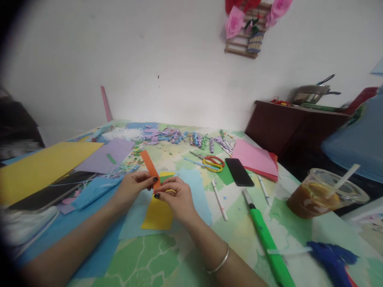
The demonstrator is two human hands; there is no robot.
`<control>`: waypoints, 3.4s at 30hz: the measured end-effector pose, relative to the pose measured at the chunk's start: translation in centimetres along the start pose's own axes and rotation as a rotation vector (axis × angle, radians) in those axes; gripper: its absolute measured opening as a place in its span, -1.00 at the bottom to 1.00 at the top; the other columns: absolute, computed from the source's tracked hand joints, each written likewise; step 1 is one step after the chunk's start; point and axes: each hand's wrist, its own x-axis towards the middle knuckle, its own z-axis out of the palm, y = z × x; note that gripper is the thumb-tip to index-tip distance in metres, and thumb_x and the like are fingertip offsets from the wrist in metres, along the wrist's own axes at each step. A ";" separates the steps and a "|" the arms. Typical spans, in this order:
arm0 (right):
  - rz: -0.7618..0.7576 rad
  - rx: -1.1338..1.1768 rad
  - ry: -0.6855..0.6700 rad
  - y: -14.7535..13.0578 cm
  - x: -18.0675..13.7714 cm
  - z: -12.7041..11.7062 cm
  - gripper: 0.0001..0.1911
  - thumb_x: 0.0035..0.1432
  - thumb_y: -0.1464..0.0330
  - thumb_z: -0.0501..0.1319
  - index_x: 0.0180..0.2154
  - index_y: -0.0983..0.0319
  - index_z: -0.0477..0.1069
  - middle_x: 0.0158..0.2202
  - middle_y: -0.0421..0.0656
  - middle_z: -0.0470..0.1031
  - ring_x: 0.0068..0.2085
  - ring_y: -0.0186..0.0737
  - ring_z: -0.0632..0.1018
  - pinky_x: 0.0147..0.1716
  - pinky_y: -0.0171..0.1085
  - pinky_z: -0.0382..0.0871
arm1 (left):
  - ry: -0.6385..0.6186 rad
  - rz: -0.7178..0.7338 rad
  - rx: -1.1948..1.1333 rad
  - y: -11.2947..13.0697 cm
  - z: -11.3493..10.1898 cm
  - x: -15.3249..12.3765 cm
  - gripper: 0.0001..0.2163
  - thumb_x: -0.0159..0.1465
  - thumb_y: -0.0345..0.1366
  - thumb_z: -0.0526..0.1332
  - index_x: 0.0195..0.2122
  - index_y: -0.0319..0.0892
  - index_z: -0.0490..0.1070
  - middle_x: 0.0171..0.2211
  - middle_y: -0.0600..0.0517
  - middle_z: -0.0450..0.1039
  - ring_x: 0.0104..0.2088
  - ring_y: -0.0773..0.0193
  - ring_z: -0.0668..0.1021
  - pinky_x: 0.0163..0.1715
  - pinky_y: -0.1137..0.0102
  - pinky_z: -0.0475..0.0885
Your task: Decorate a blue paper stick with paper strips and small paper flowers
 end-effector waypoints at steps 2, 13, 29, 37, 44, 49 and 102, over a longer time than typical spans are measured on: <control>-0.009 -0.034 0.007 0.1 0.0 0.0 -0.87 -0.10 0.42 0.38 -0.46 0.06 0.63 -0.26 -0.14 0.42 -0.17 -0.19 0.49 -0.19 -0.22 0.46 | 0.012 -0.010 -0.007 -0.3 -0.2 0.2 -0.82 -0.06 -0.23 0.38 -0.67 -0.20 0.50 -0.69 0.05 0.41 -0.60 0.34 0.39 -0.54 0.46 0.28; -0.091 -0.030 0.129 -0.7 0.6 -0.6 -0.94 -0.11 0.36 0.39 -0.47 0.15 0.55 -0.33 -0.14 0.45 -0.26 -0.21 0.51 -0.29 -0.24 0.45 | -0.090 -0.042 -0.055 -1.3 0.6 -0.5 -0.80 0.03 -0.19 0.36 -0.54 -0.24 0.55 -0.62 0.02 0.48 -0.56 0.33 0.43 -0.50 0.45 0.30; -0.044 0.033 0.071 -0.9 0.1 0.1 -0.81 -0.13 0.34 0.35 -0.47 0.22 0.36 -0.55 -0.26 0.45 -0.51 -0.36 0.46 -0.50 -0.35 0.31 | -0.138 0.049 -0.146 -0.5 0.7 -1.0 -0.76 0.07 -0.16 0.35 -0.51 -0.27 0.55 -0.58 -0.01 0.51 -0.56 0.34 0.46 -0.49 0.44 0.36; -0.109 0.051 0.124 -1.2 0.1 0.0 -0.77 -0.06 0.28 0.34 -0.42 0.22 0.33 -0.52 -0.27 0.39 -0.51 -0.38 0.39 -0.53 -0.36 0.26 | -0.210 0.059 -0.192 -0.5 0.8 -1.2 -0.74 -0.10 -0.30 0.48 -0.37 -0.24 0.57 -0.43 0.00 0.59 -0.38 0.29 0.56 -0.30 0.42 0.44; -0.069 0.073 0.062 -2.0 -0.2 -0.2 -0.68 -0.14 0.30 0.41 -0.33 0.21 0.37 -0.44 -0.24 0.43 -0.38 -0.31 0.47 -0.38 -0.30 0.34 | -0.169 0.079 -0.213 -0.5 0.6 -1.1 -0.82 -0.03 -0.32 0.44 -0.38 -0.23 0.58 -0.49 0.02 0.59 -0.48 0.36 0.53 -0.41 0.47 0.44; -0.061 0.089 0.054 -2.3 -0.3 -0.2 -0.70 -0.18 0.39 0.40 -0.33 0.21 0.38 -0.44 -0.25 0.43 -0.36 -0.32 0.47 -0.33 -0.30 0.35 | -0.137 0.086 -0.216 -0.1 0.7 -1.1 -0.82 -0.05 -0.34 0.44 -0.40 -0.25 0.58 -0.51 0.02 0.59 -0.53 0.35 0.55 -0.45 0.47 0.47; -0.166 -0.345 0.044 -1.4 0.0 -0.7 -0.90 -0.04 0.45 0.21 -0.38 0.21 0.37 -0.44 -0.22 0.46 -0.42 -0.31 0.49 -0.38 -0.30 0.39 | -0.028 0.095 -0.042 -0.3 1.4 -1.8 -0.74 -0.13 -0.42 0.34 -0.37 -0.22 0.41 -0.57 0.07 0.57 -0.51 0.27 0.61 -0.41 0.43 0.51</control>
